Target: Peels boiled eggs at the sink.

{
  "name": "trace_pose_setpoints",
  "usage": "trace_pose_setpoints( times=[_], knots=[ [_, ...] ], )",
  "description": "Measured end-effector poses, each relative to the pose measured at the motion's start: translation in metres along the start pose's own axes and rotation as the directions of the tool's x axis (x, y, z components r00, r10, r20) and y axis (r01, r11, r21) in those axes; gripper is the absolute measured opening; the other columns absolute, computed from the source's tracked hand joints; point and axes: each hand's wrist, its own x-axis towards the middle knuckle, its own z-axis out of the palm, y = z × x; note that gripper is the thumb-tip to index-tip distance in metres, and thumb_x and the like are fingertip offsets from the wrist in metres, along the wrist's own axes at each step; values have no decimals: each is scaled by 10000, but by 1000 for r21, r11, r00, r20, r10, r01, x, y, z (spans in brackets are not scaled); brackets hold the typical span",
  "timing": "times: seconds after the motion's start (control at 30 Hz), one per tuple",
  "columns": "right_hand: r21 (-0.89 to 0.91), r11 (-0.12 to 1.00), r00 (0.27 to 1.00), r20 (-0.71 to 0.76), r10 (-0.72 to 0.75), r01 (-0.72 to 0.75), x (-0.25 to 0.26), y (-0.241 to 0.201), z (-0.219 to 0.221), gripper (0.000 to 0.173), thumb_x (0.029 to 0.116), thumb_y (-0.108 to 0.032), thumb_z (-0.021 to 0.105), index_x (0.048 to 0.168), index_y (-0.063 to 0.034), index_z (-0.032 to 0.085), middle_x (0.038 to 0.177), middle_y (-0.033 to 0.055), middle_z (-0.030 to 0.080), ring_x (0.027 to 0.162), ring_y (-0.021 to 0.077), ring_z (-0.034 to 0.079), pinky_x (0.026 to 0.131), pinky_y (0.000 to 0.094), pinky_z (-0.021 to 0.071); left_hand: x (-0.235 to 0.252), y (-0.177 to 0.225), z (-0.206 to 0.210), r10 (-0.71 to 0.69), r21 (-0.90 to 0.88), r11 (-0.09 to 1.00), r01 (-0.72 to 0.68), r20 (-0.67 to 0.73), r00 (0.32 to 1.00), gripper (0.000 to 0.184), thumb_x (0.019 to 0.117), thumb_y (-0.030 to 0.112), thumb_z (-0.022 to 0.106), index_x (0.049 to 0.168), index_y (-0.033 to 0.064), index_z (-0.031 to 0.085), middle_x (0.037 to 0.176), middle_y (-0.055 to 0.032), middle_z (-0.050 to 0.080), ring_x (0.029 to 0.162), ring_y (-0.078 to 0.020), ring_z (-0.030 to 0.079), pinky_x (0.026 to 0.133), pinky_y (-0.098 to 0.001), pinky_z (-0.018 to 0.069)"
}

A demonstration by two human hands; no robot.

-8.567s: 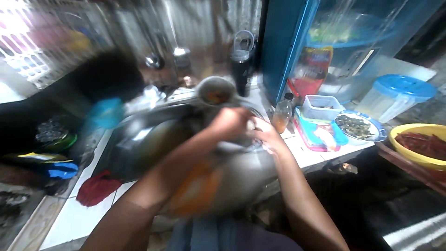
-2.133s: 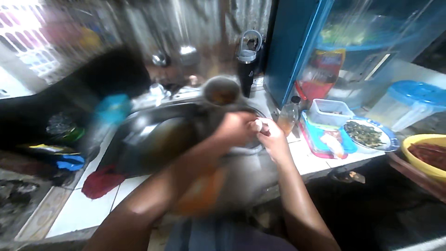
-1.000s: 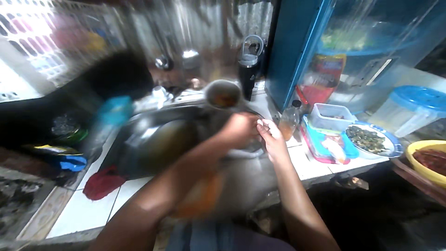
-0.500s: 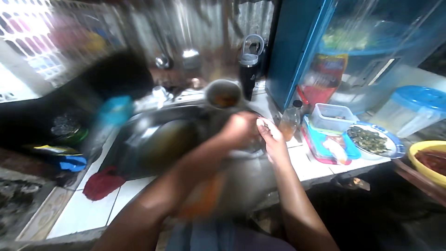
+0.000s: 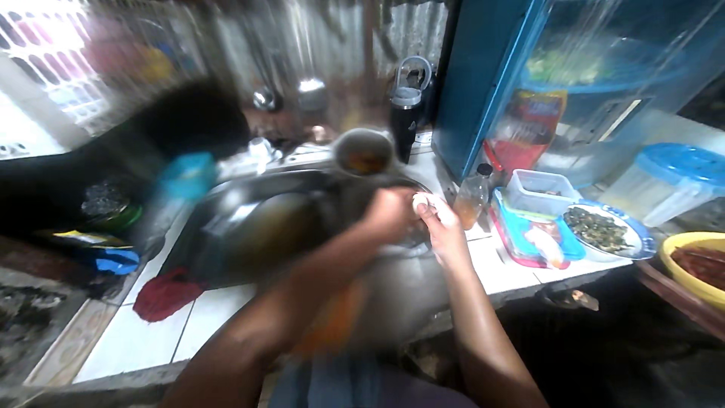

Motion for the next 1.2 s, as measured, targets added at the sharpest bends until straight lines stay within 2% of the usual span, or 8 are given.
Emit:
trace_pose_setpoints(
  times=[0.27, 0.53, 0.67, 0.8, 0.9, 0.97, 1.07, 1.2],
  knots=[
    [-64, 998, 1000, -25, -15, 14, -3, 1, 3, 306, 1040, -155, 583, 1280, 28, 634, 1090, 80, 704, 954, 55, 668, 869, 248, 558, -2, 7, 1, -34, 52, 998, 35, -8, 999, 251, 985, -67, 518, 1161, -85, 697, 1075, -236, 721, 1029, -311, 704, 977, -439, 533],
    [316, 942, 993, 34, 111, -116, -7, 0, 3, 337, 1092, -75, 398, 1376, 62, 517, 1132, 97, 674, 930, 115, 706, 858, 299, 611, -3, 7, 3, 4, 141, 990, 5, -62, 998, 256, 999, -38, 530, 1190, -61, 698, 1154, -241, 692, 1064, -337, 687, 988, -448, 529],
    [589, 794, 988, 127, 92, -149, -2, 12, 1, 372, 1082, -42, 274, 1371, 37, 493, 1129, 105, 687, 964, 182, 713, 891, 362, 608, 0, 7, -1, 35, 133, 991, -17, -132, 991, 201, 966, -35, 594, 1099, -33, 744, 1055, -204, 710, 948, -285, 700, 893, -418, 564],
    [662, 730, 985, 131, 110, -169, 1, 23, 2, 397, 1081, -39, 225, 1374, 25, 485, 1149, 107, 688, 969, 192, 715, 879, 357, 607, 3, 7, -4, -11, 107, 994, 26, -132, 991, 184, 973, -8, 611, 1095, -17, 749, 1011, -179, 715, 923, -254, 697, 889, -407, 561],
    [724, 671, 987, 93, 134, -159, 1, 23, 0, 405, 1087, -52, 201, 1377, 29, 473, 1156, 109, 682, 959, 190, 714, 856, 349, 612, 7, 6, -13, -43, 193, 979, 71, -149, 988, 231, 980, -10, 586, 1146, -5, 745, 1098, -200, 711, 1018, -312, 693, 950, -464, 541],
    [745, 642, 981, 84, 175, -179, 1, 18, -1, 412, 1098, -65, 182, 1393, 39, 449, 1149, 137, 684, 957, 218, 728, 843, 352, 619, 14, 1, -23, -163, 280, 947, 158, -6, 987, 259, 1000, 5, 561, 1199, 4, 727, 1198, -212, 687, 1135, -346, 656, 1025, -501, 496],
    [760, 606, 967, 118, 224, -233, 3, 10, -1, 440, 1131, -161, 168, 1419, 46, 428, 1139, 217, 673, 982, 304, 729, 869, 403, 618, 18, -9, -23, -342, 407, 886, 225, 243, 908, 260, 1004, 75, 583, 1228, 34, 708, 1325, -226, 625, 1259, -385, 584, 1079, -560, 446],
    [627, 763, 973, -36, 228, -156, 7, 5, 9, 301, 1113, -83, 287, 1341, 32, 448, 1100, 144, 662, 987, 205, 700, 899, 352, 588, 5, 5, -10, -216, 231, 951, 206, 15, 976, 243, 1017, 129, 594, 1196, 42, 733, 1302, -205, 636, 1252, -342, 586, 1083, -501, 449]
  ],
)
